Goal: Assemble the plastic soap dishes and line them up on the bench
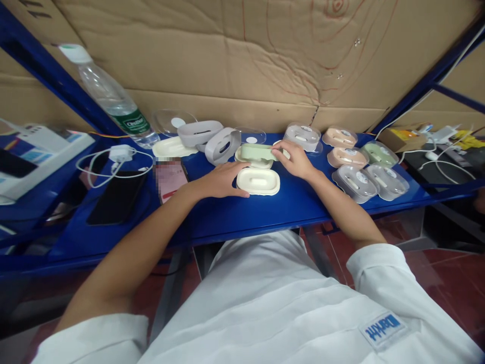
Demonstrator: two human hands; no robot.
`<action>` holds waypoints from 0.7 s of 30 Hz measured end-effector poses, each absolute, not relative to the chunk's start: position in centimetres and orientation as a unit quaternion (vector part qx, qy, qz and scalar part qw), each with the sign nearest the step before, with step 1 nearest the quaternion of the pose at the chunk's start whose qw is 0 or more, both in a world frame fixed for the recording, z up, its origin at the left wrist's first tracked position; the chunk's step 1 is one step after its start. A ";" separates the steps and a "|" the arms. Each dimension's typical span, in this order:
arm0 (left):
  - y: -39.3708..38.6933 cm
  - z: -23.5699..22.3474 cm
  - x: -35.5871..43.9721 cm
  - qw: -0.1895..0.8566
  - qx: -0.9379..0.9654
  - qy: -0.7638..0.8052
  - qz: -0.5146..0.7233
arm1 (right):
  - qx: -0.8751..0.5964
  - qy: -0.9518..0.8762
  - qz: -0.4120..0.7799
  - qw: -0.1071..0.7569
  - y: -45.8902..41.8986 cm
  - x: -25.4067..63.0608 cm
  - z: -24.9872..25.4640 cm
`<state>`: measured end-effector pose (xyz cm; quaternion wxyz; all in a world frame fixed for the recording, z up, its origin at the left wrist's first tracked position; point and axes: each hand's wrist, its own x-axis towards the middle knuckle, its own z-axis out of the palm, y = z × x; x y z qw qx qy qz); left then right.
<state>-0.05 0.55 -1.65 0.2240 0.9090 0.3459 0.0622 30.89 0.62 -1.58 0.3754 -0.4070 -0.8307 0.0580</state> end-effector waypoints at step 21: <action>0.8 -2.1 -0.4 0.288 0.910 0.277 0.111 | -0.301 -0.931 0.098 0.181 -3.6 27.0 -0.6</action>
